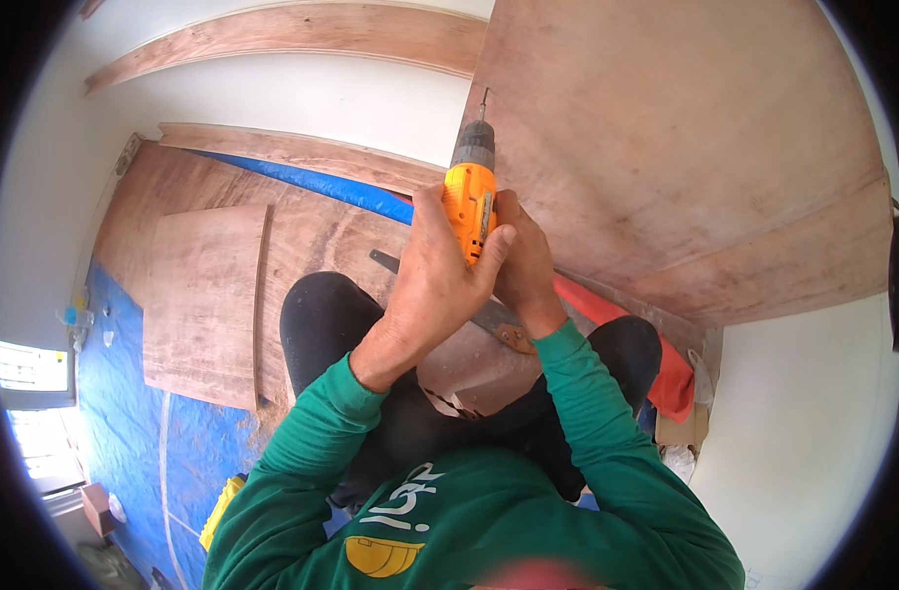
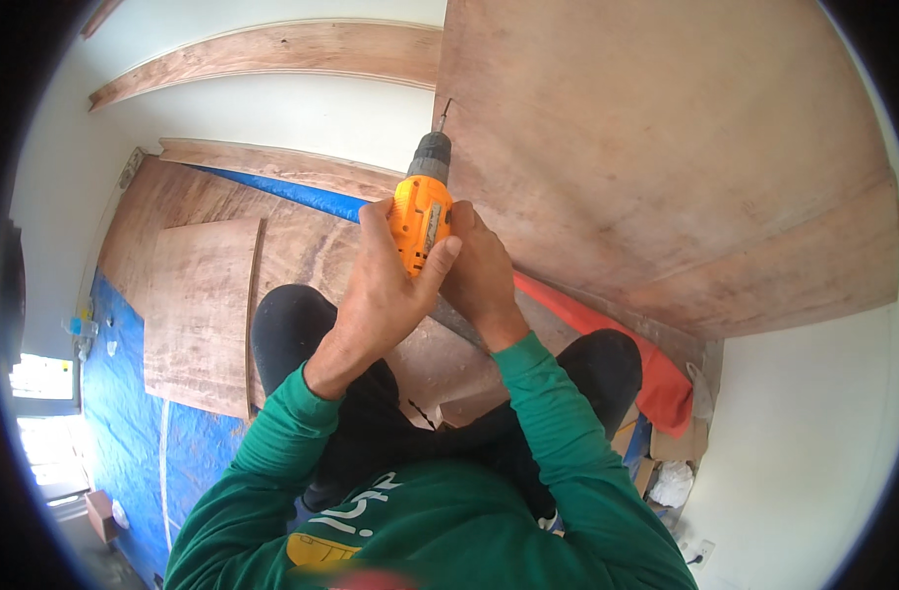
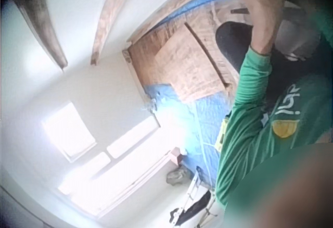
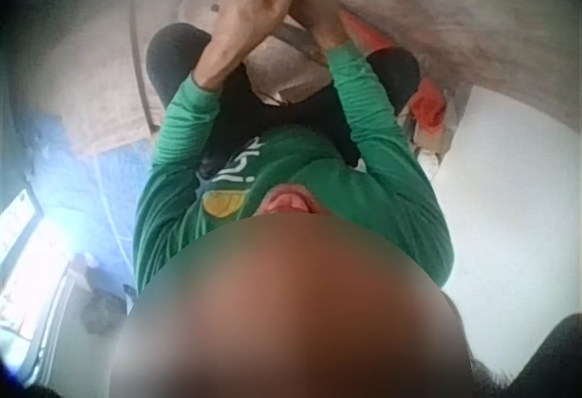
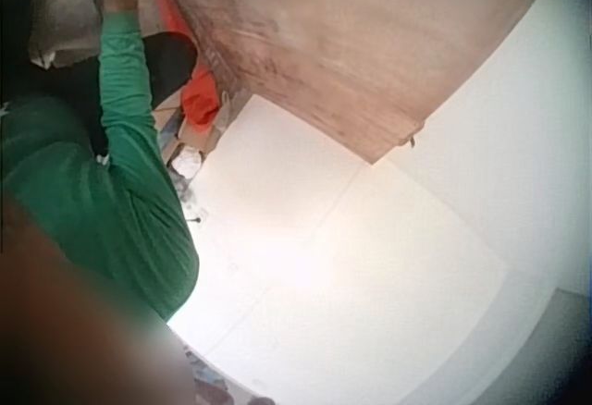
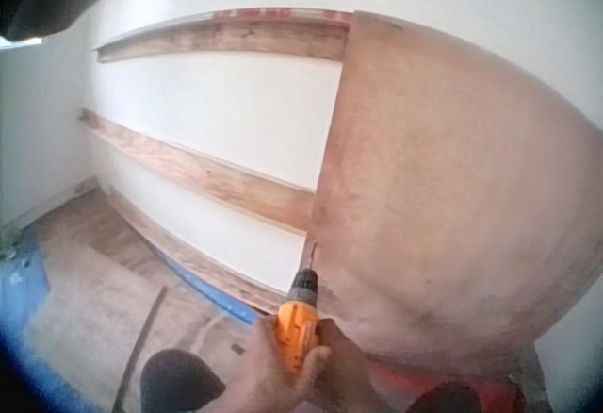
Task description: The person installs a large curved wooden panel onto a wall using a cordless drill. They position the panel, align it with existing wooden supports, and drive screws into the panel to secure it in place.
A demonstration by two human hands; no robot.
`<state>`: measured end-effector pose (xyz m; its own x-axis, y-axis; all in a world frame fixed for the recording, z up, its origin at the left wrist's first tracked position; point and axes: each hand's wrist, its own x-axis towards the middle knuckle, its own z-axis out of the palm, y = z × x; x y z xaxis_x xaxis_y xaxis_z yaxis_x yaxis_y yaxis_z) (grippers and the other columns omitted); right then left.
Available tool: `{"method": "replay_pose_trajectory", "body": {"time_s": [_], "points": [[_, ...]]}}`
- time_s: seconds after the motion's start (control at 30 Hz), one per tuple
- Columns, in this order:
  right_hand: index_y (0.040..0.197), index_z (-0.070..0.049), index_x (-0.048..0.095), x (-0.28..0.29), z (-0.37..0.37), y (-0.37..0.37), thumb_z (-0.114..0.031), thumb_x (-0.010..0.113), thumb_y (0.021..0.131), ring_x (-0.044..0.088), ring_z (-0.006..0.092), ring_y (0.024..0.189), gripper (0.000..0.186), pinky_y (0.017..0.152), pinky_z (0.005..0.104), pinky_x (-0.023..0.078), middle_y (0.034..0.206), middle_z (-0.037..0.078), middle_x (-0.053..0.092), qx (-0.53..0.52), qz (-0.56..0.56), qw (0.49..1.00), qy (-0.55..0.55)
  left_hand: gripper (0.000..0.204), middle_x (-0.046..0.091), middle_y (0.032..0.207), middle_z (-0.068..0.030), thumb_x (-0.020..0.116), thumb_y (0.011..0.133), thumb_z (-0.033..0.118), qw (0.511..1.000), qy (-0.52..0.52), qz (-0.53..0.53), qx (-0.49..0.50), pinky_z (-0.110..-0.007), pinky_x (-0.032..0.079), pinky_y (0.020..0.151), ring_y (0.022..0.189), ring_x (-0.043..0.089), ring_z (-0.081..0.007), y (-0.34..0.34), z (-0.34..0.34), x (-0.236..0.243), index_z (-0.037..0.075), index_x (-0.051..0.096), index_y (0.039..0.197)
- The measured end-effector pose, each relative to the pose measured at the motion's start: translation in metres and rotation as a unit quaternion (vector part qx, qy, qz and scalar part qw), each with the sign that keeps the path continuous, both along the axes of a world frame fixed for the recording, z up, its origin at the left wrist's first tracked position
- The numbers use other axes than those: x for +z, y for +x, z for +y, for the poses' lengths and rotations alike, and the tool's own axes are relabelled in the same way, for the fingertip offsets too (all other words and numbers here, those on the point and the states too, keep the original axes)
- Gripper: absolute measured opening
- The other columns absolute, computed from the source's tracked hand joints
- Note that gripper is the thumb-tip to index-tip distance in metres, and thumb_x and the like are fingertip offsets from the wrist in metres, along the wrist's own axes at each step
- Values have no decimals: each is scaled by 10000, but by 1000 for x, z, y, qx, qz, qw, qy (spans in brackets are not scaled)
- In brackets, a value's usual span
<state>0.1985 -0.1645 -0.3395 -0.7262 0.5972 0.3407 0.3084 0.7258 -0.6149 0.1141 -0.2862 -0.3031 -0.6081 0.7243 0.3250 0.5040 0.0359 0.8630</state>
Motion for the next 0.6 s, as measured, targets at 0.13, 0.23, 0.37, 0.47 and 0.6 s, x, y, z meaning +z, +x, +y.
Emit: {"method": "replay_pose_trajectory", "body": {"time_s": [0.13, 0.23, 0.37, 0.47, 0.6], "points": [[1069, -24, 502, 2, 0, -1, -268, 790, 923, 722, 444, 877, 405, 685, 495, 569, 963, 218, 703, 9, 9, 1000, -2, 757, 639, 1120, -389, 759, 1022, 363, 1000, 3, 17, 3, -490, 602, 842, 1034, 729, -464, -1, 1, 2, -137, 330, 1394], [1067, -23, 496, 2, 0, -2, -269, 787, 924, 719, 453, 870, 407, 677, 500, 566, 955, 226, 701, 7, 9, 1000, -3, 750, 639, 1116, -386, 757, 1024, 357, 1000, 7, 24, 2, -490, 603, 836, 1025, 731, -462, -3, 1, 3, -134, 330, 1397], [1058, -19, 487, -2, 3, -4, -268, 781, 931, 714, 463, 844, 406, 662, 508, 563, 930, 235, 696, 4, 5, 1000, 15, 737, 638, 1109, -383, 759, 1023, 344, 1000, 12, 26, 1, -487, 605, 826, 1016, 732, -456, -4, 3, 2, -128, 333, 1397], [1049, -17, 481, -4, 5, -4, -267, 777, 935, 711, 469, 827, 404, 650, 514, 561, 917, 239, 694, 1, 8, 1000, 13, 727, 638, 1105, -383, 761, 1022, 336, 1000, 13, 27, 0, -487, 605, 823, 1013, 732, -454, -4, 4, 2, -125, 339, 1395], [1047, -16, 480, -6, 6, -5, -269, 775, 938, 709, 470, 817, 403, 642, 519, 560, 911, 238, 693, -6, 6, 1000, 23, 715, 636, 1106, -381, 762, 1021, 330, 1000, 10, 20, -2, -486, 605, 824, 1008, 732, -450, -4, 5, 3, -124, 348, 1387]]}}
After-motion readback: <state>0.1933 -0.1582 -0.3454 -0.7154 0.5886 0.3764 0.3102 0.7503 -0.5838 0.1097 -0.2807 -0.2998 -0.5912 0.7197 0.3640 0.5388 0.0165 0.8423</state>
